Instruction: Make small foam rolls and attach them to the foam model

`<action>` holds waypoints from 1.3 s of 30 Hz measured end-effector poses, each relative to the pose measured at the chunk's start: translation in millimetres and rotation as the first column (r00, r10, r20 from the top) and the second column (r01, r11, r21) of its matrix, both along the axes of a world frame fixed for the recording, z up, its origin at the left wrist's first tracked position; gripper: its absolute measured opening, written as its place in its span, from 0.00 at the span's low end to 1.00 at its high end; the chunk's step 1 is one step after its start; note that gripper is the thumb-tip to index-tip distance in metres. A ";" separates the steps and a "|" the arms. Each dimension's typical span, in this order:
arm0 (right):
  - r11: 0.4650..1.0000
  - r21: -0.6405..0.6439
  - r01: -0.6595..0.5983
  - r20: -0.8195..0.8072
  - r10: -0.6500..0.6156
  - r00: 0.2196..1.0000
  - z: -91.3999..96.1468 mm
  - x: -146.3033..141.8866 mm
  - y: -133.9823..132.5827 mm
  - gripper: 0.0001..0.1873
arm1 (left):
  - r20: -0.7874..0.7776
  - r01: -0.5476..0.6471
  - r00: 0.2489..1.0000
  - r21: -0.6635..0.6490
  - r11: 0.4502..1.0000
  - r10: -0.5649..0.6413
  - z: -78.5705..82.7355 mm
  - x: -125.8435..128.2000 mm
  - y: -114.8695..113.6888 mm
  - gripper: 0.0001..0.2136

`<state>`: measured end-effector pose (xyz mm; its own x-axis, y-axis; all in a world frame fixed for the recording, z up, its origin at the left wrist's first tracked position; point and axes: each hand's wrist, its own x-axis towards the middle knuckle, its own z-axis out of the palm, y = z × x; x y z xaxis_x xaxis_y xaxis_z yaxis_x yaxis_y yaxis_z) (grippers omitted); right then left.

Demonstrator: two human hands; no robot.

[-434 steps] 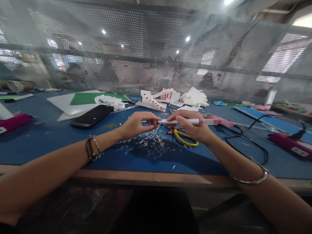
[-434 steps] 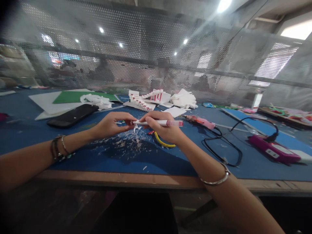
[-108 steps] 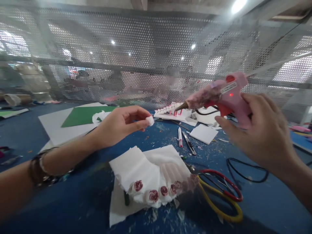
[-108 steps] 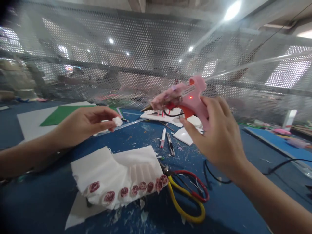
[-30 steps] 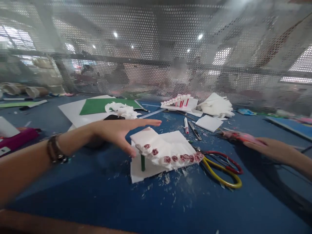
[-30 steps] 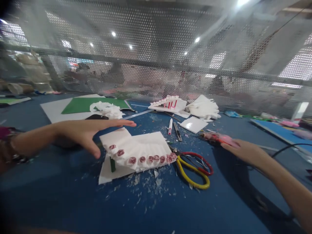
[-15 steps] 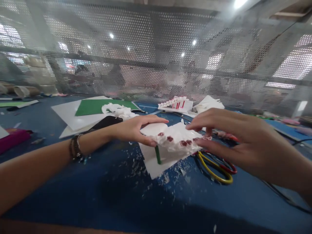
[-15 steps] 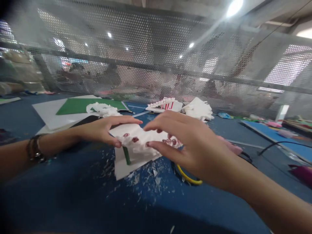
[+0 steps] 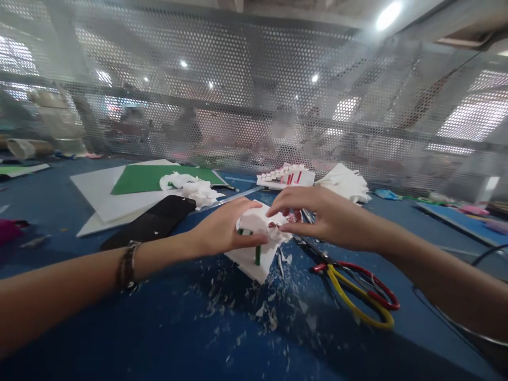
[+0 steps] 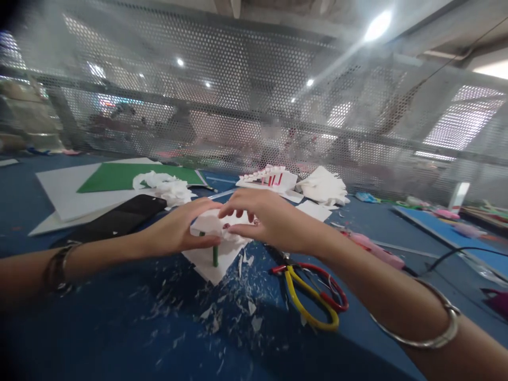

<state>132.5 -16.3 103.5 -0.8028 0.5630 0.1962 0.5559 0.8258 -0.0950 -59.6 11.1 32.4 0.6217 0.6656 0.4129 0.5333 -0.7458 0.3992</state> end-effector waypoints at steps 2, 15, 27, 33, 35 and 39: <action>0.999 -0.042 -0.010 0.028 0.012 1.000 -2.5 -1.8 4.5 0.10 | 0.010 -0.005 1.000 -0.015 1.000 0.006 -1.6 -1.2 0.5 0.26; 0.997 -0.067 -0.041 -0.043 0.038 0.998 -15.3 -7.1 16.8 0.03 | 0.074 -0.002 0.997 -0.038 0.999 0.005 -10.3 -1.5 6.2 0.25; 0.994 -0.065 -0.090 -0.136 0.080 0.987 -24.2 -4.0 20.4 0.04 | 0.084 0.013 0.996 -0.017 1.000 -0.011 -11.1 -0.7 7.2 0.24; 0.990 -0.121 -0.071 -0.138 0.054 0.989 -21.3 -2.3 18.8 0.04 | 0.090 0.006 0.996 -0.006 1.000 -0.006 -12.2 -0.7 6.7 0.23; 0.992 -0.122 -0.018 -0.163 -0.002 0.987 -22.0 -2.6 17.5 0.07 | 0.085 0.006 0.996 -0.015 1.000 -0.005 -11.6 -0.2 6.8 0.23; 0.996 -0.073 0.043 -0.172 -0.056 0.984 -25.7 -5.1 16.2 0.07 | 0.076 0.006 0.997 -0.023 1.000 -0.004 -9.9 0.7 6.5 0.22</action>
<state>127.4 -0.2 77.9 -0.7306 0.6182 0.2898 0.5660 0.7858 -0.2493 -58.8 17.6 22.5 0.5925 0.6724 0.4435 0.4971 -0.7385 0.4555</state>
